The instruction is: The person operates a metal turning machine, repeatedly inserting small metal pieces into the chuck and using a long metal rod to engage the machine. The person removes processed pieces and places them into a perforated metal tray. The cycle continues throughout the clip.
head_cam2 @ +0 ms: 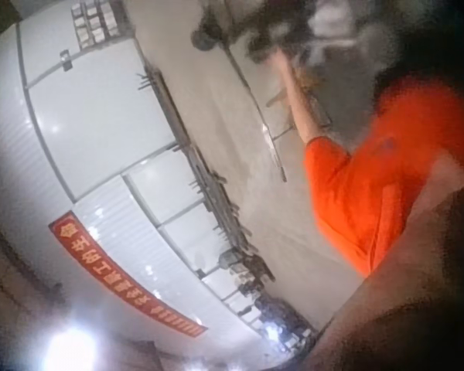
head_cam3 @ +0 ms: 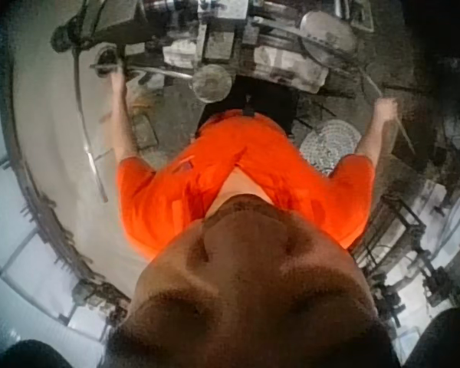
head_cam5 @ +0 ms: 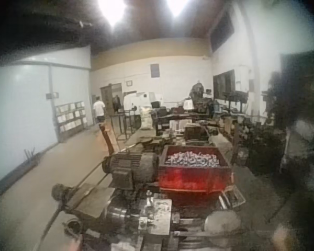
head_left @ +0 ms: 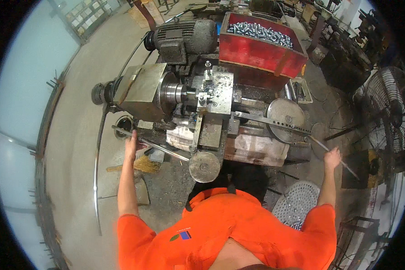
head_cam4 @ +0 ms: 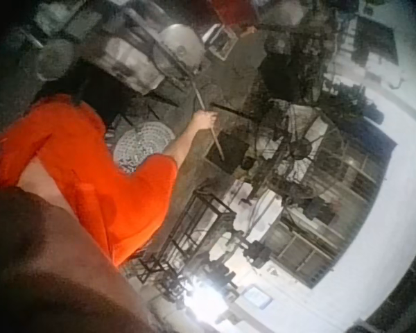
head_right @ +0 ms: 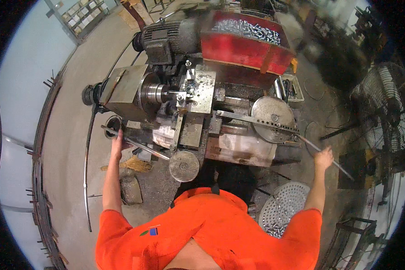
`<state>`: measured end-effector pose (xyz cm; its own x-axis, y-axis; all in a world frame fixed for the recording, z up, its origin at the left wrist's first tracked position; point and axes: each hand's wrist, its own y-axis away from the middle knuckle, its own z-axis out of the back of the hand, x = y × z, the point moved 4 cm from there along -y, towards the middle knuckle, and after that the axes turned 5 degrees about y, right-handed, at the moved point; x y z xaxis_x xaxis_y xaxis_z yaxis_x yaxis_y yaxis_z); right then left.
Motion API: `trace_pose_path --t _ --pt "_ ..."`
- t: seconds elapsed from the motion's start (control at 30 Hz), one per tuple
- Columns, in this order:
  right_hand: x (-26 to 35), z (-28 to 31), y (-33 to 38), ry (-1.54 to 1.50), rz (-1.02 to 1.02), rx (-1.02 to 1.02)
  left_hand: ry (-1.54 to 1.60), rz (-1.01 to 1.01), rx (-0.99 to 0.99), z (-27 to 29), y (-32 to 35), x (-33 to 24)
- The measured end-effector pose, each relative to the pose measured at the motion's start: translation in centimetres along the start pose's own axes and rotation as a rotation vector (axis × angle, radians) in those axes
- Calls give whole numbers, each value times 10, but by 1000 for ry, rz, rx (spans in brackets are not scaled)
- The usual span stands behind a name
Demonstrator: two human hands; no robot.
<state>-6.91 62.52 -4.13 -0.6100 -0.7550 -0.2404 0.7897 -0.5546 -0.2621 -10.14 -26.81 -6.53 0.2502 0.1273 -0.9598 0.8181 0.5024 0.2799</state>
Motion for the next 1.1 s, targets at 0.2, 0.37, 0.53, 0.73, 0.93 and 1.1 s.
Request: trace_pose_path --t 0.2,0.37,0.53,0.73,0.93,1.1 --pt "77 25 96 -585 205 -233 -897 -324 105 61 -31 89" --pt "105 58 152 -679 328 21 -1563 -281 292 7 -7 99" --pt "138 144 141 -887 412 84 -1258 -113 -165 -13 0 172" --pt "244 377 154 -910 1209 -461 -1634 -281 298 3 -12 124" --pt "278 509 241 -1239 1879 -800 -1300 -137 260 44 9 137" --pt "279 523 262 -1185 1955 -846 -798 -64 83 94 48 8"
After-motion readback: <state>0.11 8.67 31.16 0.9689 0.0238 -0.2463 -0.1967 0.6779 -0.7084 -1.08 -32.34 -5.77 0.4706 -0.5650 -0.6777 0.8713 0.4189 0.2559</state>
